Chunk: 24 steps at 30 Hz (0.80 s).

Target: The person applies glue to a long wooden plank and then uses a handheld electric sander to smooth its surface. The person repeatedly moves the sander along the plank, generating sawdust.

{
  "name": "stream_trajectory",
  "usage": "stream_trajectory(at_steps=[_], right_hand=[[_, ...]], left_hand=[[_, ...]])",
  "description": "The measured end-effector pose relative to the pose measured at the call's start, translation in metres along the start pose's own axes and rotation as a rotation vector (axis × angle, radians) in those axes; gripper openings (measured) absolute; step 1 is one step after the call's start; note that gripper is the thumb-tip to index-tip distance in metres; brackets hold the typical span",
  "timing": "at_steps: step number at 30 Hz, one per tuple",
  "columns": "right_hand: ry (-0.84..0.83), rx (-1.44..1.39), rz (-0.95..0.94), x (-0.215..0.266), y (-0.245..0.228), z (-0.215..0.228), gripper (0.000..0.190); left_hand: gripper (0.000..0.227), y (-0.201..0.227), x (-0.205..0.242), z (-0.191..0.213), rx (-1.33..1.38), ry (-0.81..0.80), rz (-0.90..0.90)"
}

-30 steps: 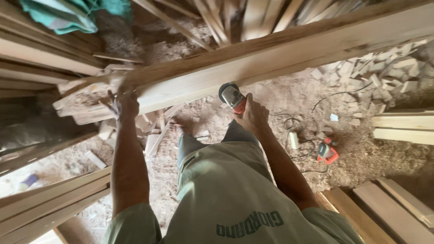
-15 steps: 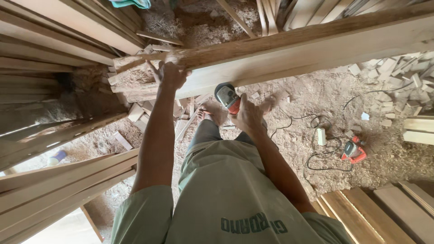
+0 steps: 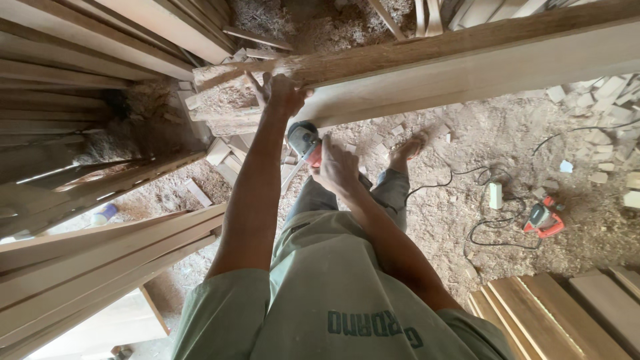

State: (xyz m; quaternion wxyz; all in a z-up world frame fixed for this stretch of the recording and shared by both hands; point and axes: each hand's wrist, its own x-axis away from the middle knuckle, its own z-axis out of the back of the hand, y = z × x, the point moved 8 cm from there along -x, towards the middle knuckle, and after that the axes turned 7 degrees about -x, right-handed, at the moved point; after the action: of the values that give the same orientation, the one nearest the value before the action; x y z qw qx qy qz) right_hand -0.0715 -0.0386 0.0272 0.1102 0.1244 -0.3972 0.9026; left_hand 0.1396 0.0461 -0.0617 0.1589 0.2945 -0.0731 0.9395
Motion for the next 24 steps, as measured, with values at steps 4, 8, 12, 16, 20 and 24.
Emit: stream_trajectory(at_steps=[4, 8, 12, 16, 20, 24], right_hand=[[0.043, -0.096, 0.066, -0.009, -0.027, -0.030, 0.064], [-0.110, -0.133, 0.084, -0.017, -0.061, -0.057, 0.051], [-0.065, -0.017, 0.142, -0.013, -0.074, -0.036, 0.067], [-0.034, 0.083, 0.113, -0.010, -0.057, -0.009, 0.069], [0.003, 0.066, 0.079, -0.010, -0.036, 0.008, 0.072], [0.057, 0.013, 0.023, 0.003, 0.007, 0.026, 0.073]], left_hand=[[0.046, -0.005, 0.001, -0.001, 0.081, 0.109, 0.012], [0.044, -0.003, 0.001, -0.023, 0.193, -0.001, -0.058], [0.042, -0.005, -0.001, -0.020, 0.241, 0.085, -0.046], [0.042, 0.005, 0.008, -0.010, 0.141, 0.081, -0.098], [0.040, 0.000, 0.020, 0.007, 0.049, 0.069, 0.067], [0.048, -0.001, 0.026, 0.016, 0.007, 0.067, 0.050]])
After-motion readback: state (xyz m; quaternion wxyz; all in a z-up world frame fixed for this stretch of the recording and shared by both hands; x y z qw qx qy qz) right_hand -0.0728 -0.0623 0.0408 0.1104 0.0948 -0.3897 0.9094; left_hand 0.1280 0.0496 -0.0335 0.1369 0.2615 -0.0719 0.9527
